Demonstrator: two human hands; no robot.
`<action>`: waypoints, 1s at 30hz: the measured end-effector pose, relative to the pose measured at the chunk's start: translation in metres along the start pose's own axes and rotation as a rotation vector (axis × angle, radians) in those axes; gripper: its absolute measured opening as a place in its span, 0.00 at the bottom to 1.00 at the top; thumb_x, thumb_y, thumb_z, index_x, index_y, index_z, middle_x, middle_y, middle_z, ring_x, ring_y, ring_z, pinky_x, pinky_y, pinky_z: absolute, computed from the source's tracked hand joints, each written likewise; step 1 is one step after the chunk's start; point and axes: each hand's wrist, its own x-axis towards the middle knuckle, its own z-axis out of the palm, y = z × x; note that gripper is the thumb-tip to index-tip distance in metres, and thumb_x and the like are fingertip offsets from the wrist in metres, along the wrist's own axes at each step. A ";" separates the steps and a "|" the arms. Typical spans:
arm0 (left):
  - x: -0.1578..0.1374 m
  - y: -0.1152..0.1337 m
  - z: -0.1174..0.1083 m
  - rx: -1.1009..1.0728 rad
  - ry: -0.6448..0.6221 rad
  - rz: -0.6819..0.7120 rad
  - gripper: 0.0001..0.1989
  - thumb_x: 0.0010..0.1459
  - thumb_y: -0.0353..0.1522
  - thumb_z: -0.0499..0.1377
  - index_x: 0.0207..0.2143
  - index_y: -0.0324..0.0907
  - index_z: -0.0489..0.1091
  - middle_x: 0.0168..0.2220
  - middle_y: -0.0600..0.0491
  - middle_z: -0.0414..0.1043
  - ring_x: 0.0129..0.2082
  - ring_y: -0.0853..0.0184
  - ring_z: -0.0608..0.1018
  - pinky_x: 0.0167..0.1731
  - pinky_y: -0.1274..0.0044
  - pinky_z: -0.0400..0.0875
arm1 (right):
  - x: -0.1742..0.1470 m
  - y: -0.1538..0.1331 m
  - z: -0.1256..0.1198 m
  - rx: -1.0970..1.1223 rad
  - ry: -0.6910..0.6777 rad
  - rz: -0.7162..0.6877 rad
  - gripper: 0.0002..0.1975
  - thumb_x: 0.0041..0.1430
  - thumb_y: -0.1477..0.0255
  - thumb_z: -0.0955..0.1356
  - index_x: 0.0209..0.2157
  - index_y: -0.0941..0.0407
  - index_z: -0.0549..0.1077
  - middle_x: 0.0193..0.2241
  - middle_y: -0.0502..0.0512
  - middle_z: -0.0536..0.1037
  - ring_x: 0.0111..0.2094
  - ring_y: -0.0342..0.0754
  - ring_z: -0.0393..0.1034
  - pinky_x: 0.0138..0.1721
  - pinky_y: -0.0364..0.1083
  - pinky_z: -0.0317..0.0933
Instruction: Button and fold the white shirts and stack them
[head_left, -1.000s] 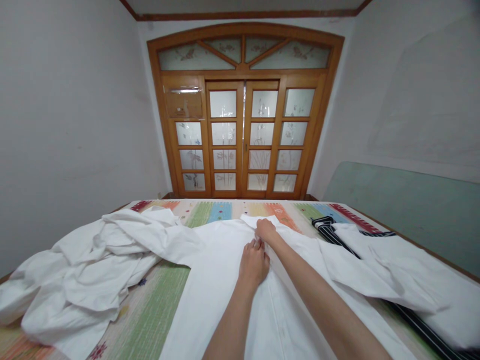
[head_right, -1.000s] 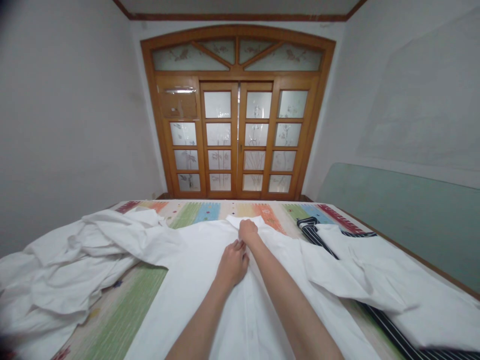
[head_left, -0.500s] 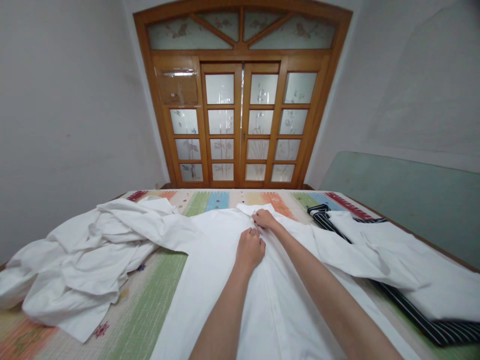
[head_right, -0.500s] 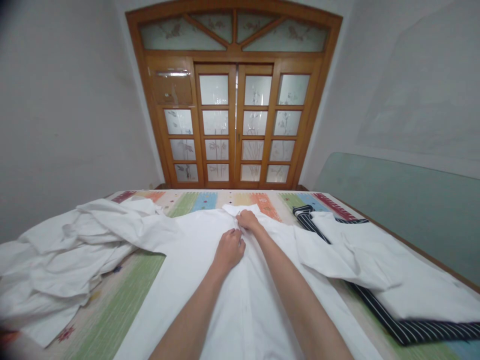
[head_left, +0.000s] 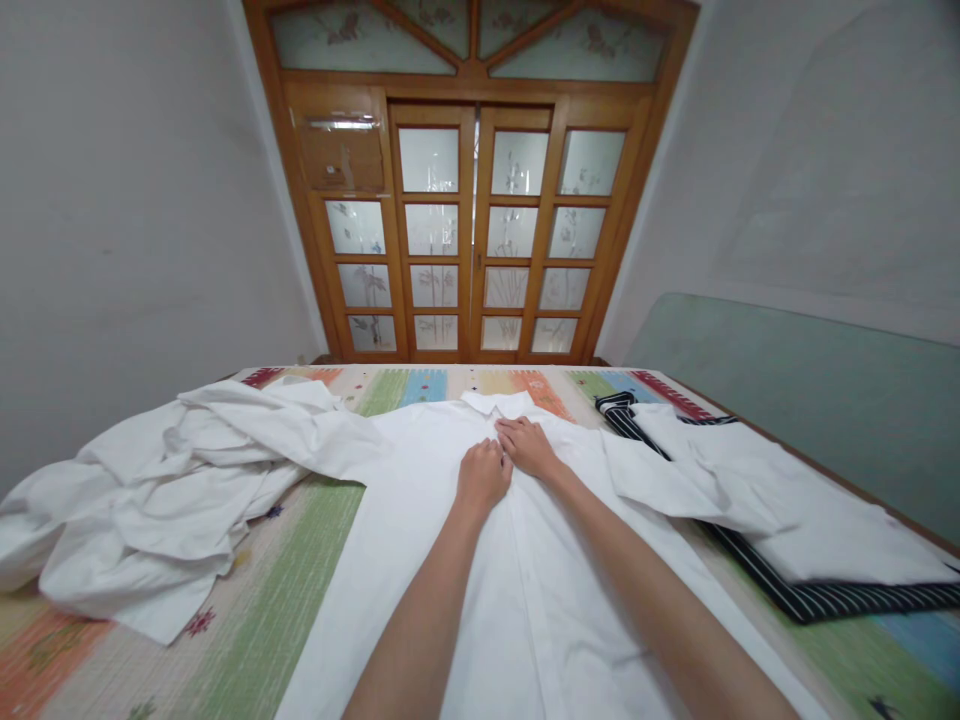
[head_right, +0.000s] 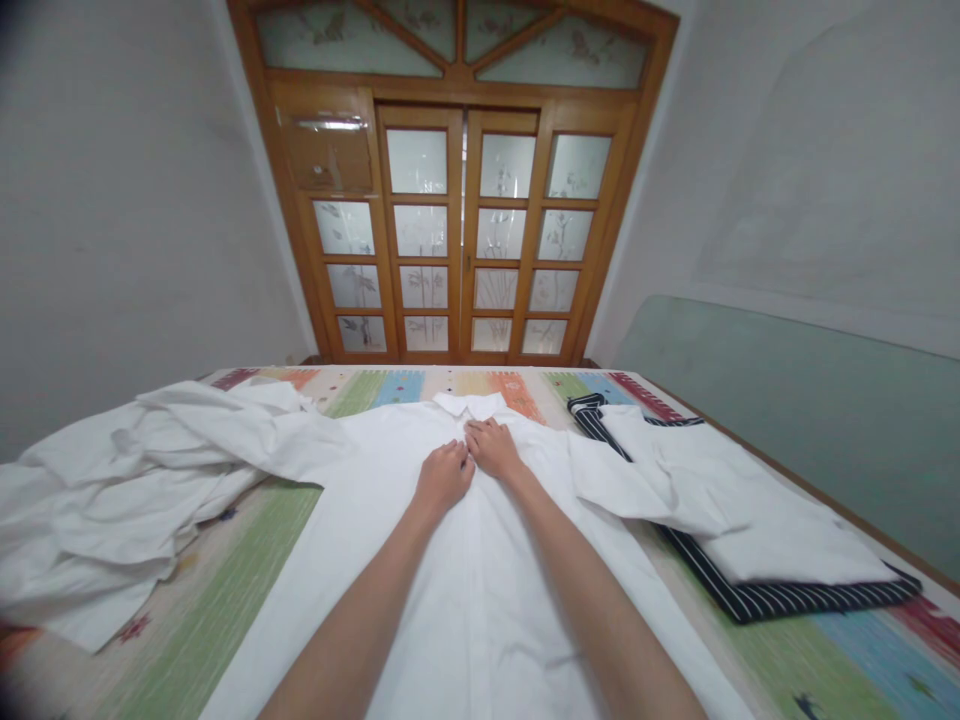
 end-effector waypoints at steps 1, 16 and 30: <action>-0.001 0.000 0.000 0.010 0.001 0.002 0.14 0.61 0.30 0.50 0.45 0.39 0.72 0.45 0.45 0.75 0.47 0.62 0.75 0.50 0.72 0.68 | -0.001 -0.001 -0.001 -0.035 -0.006 0.038 0.20 0.67 0.70 0.57 0.55 0.55 0.70 0.57 0.59 0.69 0.54 0.53 0.62 0.51 0.51 0.55; -0.007 0.001 0.003 0.082 -0.044 0.053 0.21 0.64 0.31 0.47 0.57 0.31 0.63 0.56 0.38 0.67 0.60 0.60 0.66 0.59 0.68 0.57 | 0.005 0.000 0.003 -0.049 -0.147 0.039 0.25 0.67 0.72 0.53 0.64 0.54 0.58 0.65 0.57 0.57 0.64 0.55 0.52 0.59 0.58 0.50; -0.017 -0.006 -0.007 0.096 -0.175 -0.005 0.25 0.61 0.22 0.42 0.59 0.36 0.62 0.63 0.43 0.59 0.65 0.62 0.59 0.63 0.66 0.51 | -0.076 -0.024 -0.015 0.128 -0.049 0.070 0.21 0.65 0.77 0.57 0.54 0.56 0.71 0.58 0.55 0.70 0.60 0.44 0.61 0.59 0.42 0.51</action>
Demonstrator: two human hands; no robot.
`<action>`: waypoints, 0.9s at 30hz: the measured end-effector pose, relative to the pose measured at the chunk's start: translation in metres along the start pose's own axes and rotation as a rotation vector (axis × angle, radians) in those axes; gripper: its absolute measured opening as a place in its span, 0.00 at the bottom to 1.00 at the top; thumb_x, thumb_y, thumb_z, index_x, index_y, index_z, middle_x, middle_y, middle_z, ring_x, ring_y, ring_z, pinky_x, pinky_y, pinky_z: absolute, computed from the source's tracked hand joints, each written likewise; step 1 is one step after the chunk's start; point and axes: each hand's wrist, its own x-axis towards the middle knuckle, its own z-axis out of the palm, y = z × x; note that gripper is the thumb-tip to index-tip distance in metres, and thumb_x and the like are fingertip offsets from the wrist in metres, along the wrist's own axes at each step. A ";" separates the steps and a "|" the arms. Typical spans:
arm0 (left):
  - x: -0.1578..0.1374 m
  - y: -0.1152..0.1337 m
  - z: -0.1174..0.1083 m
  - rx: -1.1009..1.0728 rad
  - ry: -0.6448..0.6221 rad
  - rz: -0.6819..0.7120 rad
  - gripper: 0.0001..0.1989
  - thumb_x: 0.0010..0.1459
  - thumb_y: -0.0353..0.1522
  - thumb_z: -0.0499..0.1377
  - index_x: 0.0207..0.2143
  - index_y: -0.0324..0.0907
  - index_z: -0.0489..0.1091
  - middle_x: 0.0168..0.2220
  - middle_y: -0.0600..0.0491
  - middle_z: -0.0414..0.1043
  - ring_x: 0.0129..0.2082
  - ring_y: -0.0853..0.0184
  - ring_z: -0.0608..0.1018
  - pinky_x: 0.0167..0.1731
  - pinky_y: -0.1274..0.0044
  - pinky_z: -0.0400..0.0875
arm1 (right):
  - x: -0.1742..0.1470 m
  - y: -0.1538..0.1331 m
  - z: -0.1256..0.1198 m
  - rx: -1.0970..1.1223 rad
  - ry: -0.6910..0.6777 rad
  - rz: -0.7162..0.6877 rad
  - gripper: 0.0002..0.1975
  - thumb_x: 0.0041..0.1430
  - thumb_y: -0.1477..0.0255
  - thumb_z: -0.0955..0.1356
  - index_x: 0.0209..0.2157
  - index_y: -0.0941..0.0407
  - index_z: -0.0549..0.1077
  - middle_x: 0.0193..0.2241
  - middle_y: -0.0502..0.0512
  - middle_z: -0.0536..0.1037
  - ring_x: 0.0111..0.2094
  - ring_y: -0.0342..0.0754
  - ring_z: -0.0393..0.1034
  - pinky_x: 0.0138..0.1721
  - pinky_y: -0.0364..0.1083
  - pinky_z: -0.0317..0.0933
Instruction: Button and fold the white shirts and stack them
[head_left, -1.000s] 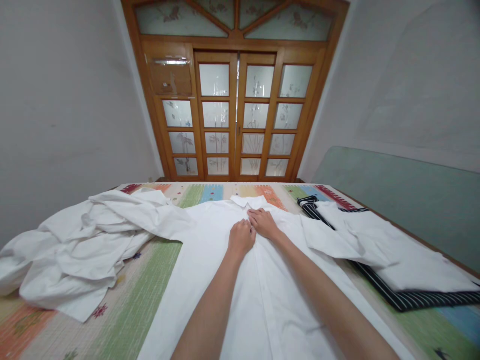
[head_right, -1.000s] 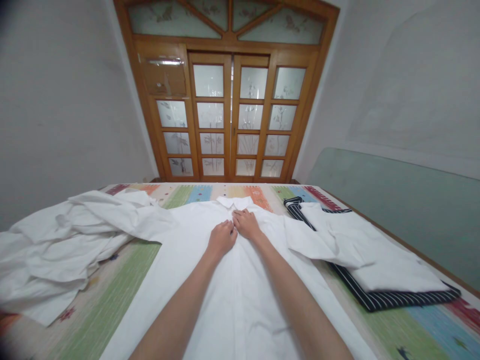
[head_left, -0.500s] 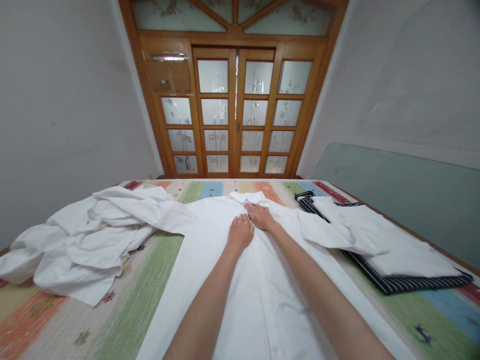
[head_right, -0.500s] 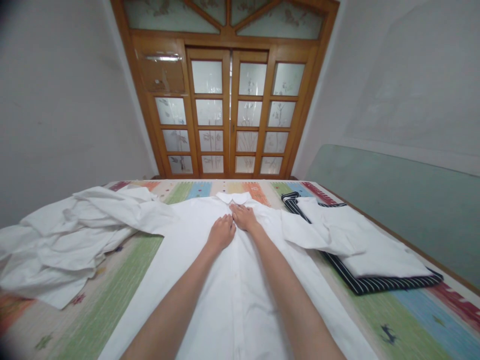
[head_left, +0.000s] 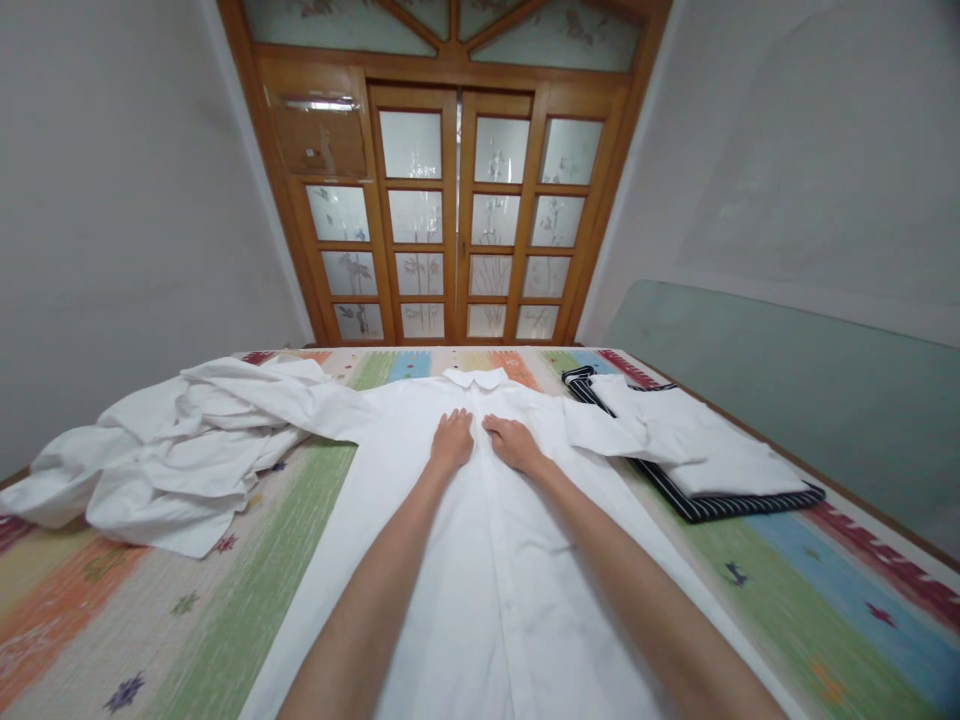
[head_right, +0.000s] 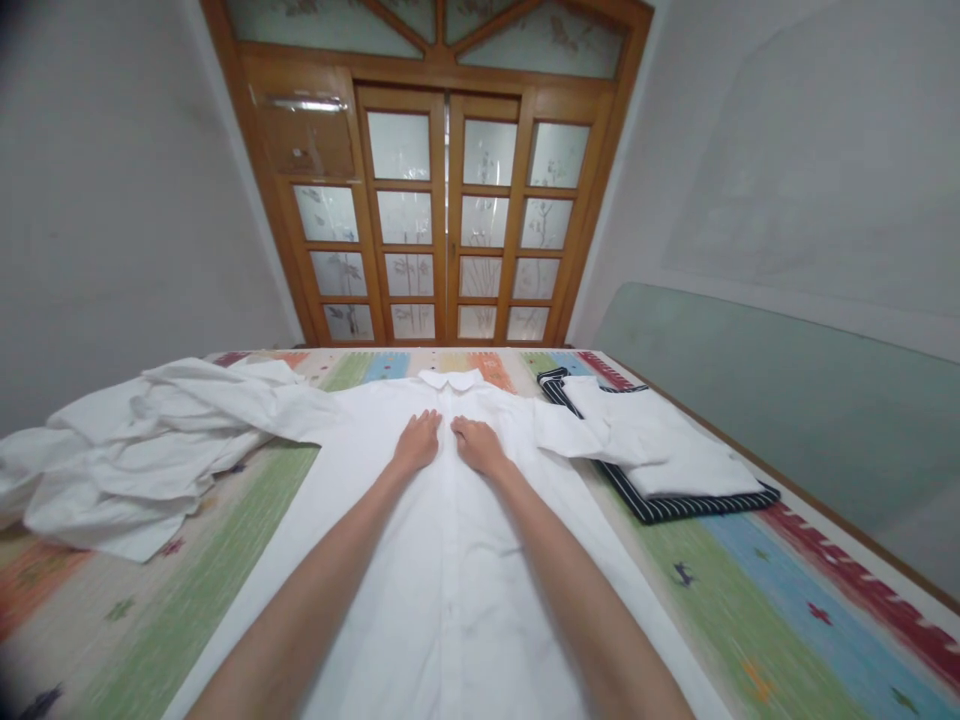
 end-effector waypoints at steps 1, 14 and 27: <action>-0.001 -0.001 0.000 -0.002 -0.004 0.010 0.25 0.61 0.22 0.42 0.59 0.36 0.62 0.63 0.43 0.59 0.64 0.62 0.60 0.63 0.66 0.51 | -0.004 -0.003 -0.003 0.025 0.008 0.046 0.20 0.64 0.77 0.57 0.51 0.54 0.74 0.54 0.52 0.73 0.57 0.43 0.65 0.57 0.41 0.53; -0.044 -0.014 -0.007 -0.067 -0.021 0.204 0.20 0.66 0.33 0.45 0.58 0.44 0.63 0.64 0.50 0.59 0.65 0.62 0.58 0.63 0.64 0.51 | -0.028 -0.019 -0.004 0.112 0.210 -0.086 0.05 0.54 0.68 0.67 0.30 0.55 0.72 0.33 0.54 0.75 0.38 0.47 0.66 0.41 0.43 0.59; -0.055 -0.009 -0.018 -0.205 0.135 0.256 0.16 0.54 0.20 0.52 0.37 0.42 0.77 0.41 0.50 0.75 0.46 0.64 0.72 0.50 0.72 0.68 | -0.028 -0.022 -0.002 0.062 0.155 -0.006 0.09 0.55 0.65 0.67 0.29 0.56 0.71 0.29 0.54 0.76 0.33 0.46 0.67 0.35 0.42 0.55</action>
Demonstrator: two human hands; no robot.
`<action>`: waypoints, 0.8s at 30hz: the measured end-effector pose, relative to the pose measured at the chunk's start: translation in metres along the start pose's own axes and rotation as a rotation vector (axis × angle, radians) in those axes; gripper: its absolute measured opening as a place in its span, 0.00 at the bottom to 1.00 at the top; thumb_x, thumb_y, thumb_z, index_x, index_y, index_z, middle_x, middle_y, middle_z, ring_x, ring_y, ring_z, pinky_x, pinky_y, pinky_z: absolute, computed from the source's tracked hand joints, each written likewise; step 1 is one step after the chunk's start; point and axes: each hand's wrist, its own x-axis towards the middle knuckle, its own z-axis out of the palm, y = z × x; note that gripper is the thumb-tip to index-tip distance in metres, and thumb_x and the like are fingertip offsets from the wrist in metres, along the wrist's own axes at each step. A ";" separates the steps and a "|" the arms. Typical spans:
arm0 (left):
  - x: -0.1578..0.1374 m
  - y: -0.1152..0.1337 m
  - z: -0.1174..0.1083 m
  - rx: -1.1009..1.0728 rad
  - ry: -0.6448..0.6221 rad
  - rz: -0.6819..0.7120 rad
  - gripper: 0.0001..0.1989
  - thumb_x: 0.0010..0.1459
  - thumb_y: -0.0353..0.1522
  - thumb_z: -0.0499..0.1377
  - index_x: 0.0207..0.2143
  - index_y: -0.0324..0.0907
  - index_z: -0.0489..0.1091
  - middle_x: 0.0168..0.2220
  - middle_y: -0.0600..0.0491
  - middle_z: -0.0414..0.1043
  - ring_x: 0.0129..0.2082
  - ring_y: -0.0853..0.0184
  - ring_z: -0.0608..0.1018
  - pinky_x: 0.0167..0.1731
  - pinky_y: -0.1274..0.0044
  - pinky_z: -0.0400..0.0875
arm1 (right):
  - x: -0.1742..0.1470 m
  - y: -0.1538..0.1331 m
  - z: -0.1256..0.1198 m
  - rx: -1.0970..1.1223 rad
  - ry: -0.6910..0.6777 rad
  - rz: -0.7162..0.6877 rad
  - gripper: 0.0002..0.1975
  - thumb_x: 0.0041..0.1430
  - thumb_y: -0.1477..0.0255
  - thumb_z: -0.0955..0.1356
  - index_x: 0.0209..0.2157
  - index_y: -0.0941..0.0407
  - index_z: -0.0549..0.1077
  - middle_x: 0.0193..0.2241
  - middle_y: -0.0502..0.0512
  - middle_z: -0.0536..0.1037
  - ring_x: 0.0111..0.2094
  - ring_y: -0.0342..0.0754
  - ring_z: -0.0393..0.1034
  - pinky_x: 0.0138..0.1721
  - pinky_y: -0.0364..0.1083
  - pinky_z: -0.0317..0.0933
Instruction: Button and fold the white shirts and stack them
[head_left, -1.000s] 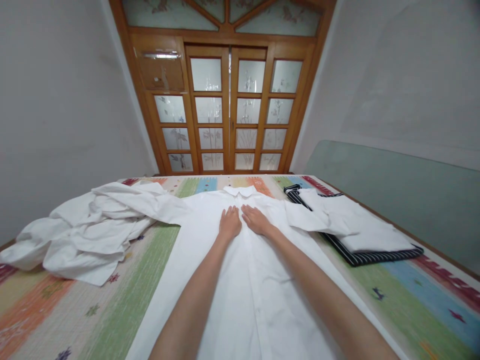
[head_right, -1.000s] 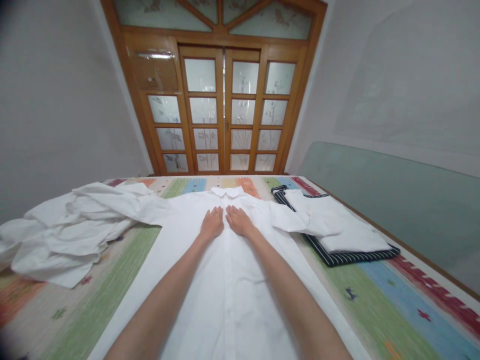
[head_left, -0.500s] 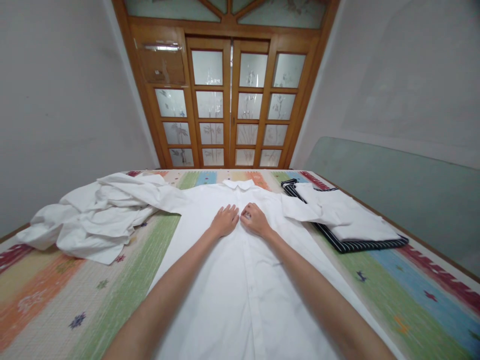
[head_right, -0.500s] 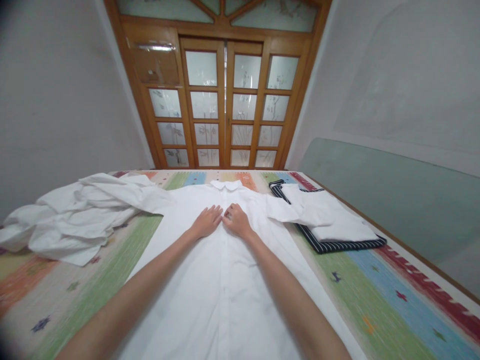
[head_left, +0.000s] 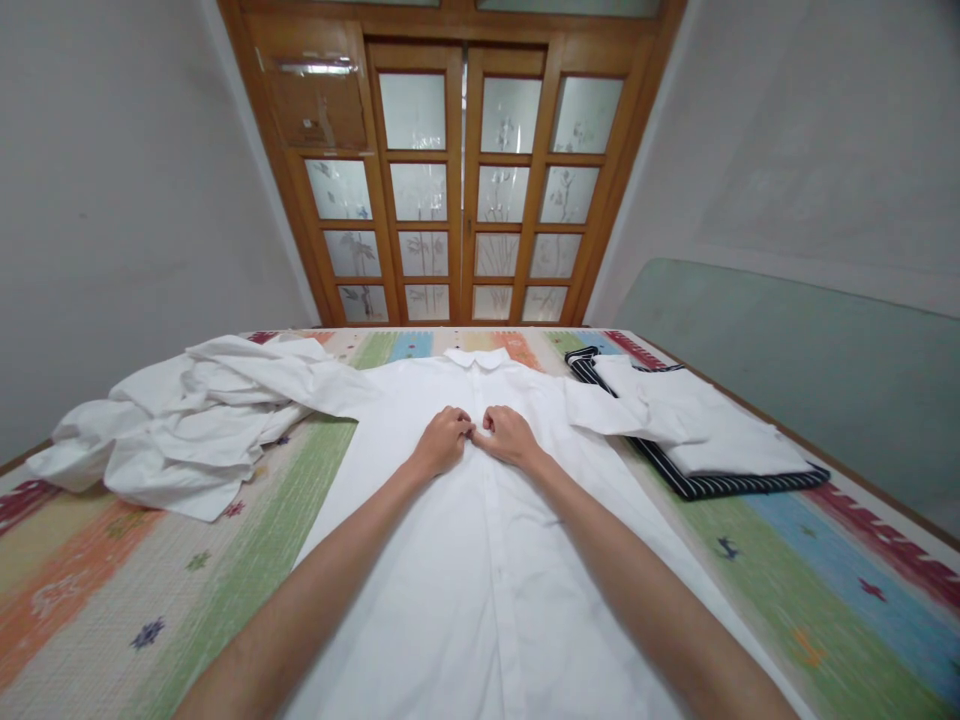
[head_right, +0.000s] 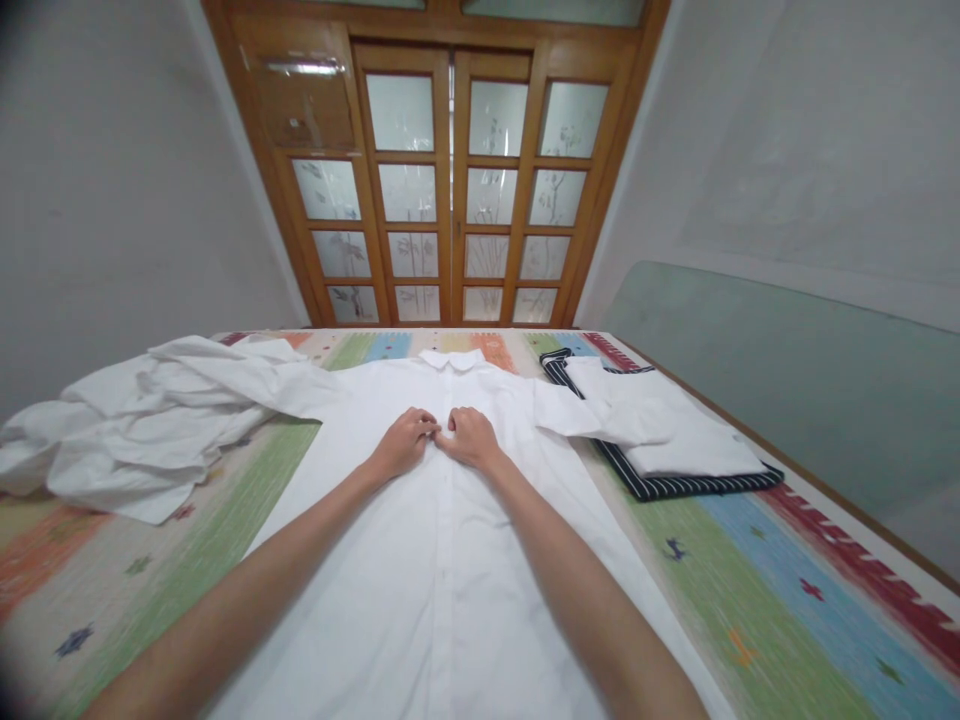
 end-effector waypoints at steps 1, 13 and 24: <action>0.000 0.000 0.000 -0.005 0.016 0.001 0.16 0.53 0.19 0.52 0.34 0.42 0.77 0.40 0.50 0.74 0.45 0.64 0.72 0.50 0.72 0.68 | 0.000 -0.001 0.000 -0.015 -0.009 0.004 0.09 0.55 0.64 0.67 0.29 0.56 0.71 0.29 0.54 0.77 0.33 0.47 0.68 0.35 0.42 0.55; 0.009 -0.003 -0.004 -0.153 -0.040 -0.062 0.13 0.54 0.26 0.53 0.38 0.40 0.75 0.32 0.52 0.72 0.34 0.66 0.74 0.40 0.75 0.69 | 0.000 -0.008 -0.004 -0.072 -0.056 0.047 0.08 0.55 0.68 0.65 0.32 0.57 0.73 0.32 0.57 0.79 0.35 0.48 0.70 0.35 0.43 0.54; 0.021 -0.003 0.004 -0.110 -0.056 -0.161 0.16 0.58 0.28 0.51 0.40 0.46 0.77 0.41 0.51 0.78 0.42 0.63 0.77 0.45 0.74 0.68 | -0.004 -0.020 -0.006 -0.190 -0.058 0.074 0.12 0.62 0.68 0.61 0.38 0.59 0.72 0.35 0.61 0.79 0.38 0.52 0.72 0.36 0.45 0.54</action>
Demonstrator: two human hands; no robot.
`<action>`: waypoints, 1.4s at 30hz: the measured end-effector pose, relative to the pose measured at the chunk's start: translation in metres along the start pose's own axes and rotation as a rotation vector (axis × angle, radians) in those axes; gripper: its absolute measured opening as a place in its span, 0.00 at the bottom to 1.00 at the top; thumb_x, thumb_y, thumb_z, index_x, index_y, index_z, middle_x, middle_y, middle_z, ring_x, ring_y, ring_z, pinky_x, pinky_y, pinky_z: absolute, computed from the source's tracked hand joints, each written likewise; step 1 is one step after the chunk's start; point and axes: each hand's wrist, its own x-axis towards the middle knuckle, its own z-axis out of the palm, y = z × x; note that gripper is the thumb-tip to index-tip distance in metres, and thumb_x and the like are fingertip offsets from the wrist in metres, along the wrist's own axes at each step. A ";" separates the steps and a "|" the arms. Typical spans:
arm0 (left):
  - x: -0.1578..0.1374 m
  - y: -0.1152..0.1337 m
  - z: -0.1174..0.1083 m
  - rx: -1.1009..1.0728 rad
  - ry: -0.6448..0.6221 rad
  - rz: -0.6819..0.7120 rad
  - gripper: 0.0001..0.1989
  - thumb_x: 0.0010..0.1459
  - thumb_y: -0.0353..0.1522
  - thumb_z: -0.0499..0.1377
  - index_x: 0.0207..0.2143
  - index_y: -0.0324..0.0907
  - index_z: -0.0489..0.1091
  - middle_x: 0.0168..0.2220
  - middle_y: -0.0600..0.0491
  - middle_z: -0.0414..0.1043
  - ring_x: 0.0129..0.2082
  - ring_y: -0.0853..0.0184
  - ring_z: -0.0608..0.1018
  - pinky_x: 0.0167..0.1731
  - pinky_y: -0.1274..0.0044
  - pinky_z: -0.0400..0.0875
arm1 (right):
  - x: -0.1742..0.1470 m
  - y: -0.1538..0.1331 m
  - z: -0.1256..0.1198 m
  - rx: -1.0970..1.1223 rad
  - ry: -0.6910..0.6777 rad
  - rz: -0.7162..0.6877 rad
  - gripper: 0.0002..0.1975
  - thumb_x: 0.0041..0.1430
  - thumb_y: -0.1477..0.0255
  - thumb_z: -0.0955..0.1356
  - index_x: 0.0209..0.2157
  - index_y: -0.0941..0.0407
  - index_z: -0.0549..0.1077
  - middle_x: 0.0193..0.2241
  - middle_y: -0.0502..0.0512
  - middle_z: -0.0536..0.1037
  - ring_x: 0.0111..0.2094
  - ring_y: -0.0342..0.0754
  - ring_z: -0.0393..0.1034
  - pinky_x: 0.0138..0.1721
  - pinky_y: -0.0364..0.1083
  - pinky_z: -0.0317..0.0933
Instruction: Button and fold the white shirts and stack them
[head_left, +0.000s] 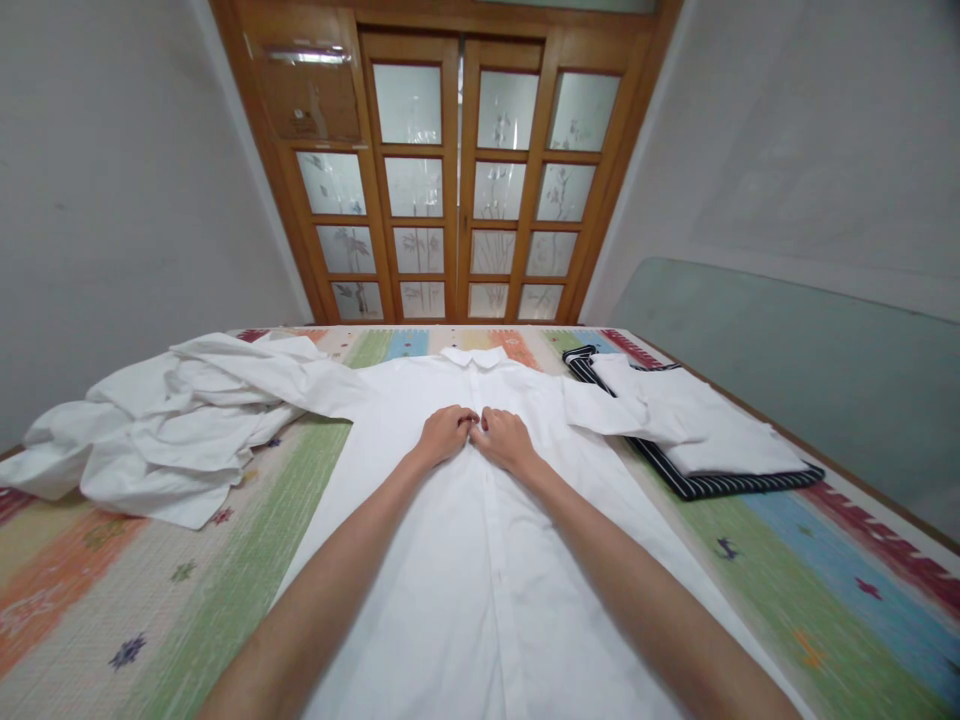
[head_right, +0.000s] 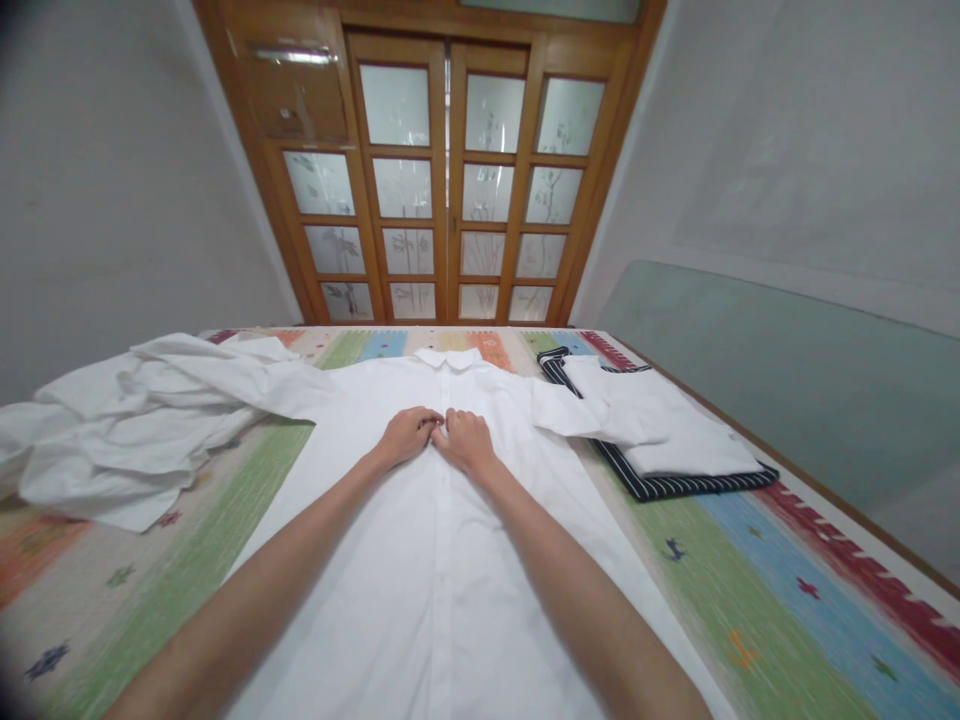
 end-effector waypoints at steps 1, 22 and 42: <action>0.000 -0.001 0.000 -0.015 -0.004 0.003 0.16 0.57 0.27 0.51 0.40 0.46 0.78 0.40 0.52 0.78 0.42 0.63 0.77 0.45 0.74 0.68 | 0.000 0.000 0.001 -0.001 0.009 0.009 0.12 0.62 0.67 0.61 0.38 0.59 0.72 0.35 0.61 0.79 0.37 0.52 0.72 0.36 0.45 0.55; -0.005 0.001 0.006 -0.080 -0.018 0.129 0.11 0.58 0.30 0.55 0.39 0.41 0.76 0.31 0.52 0.75 0.32 0.67 0.76 0.39 0.76 0.68 | 0.009 0.023 0.011 0.695 0.172 0.174 0.09 0.45 0.72 0.63 0.17 0.57 0.72 0.17 0.50 0.73 0.23 0.43 0.64 0.27 0.41 0.54; -0.005 0.001 0.011 -0.165 0.053 0.093 0.04 0.59 0.27 0.54 0.34 0.41 0.69 0.35 0.51 0.74 0.37 0.65 0.75 0.42 0.73 0.67 | 0.009 0.029 0.015 0.795 0.087 0.123 0.10 0.46 0.72 0.63 0.18 0.57 0.72 0.17 0.49 0.73 0.23 0.43 0.66 0.29 0.41 0.57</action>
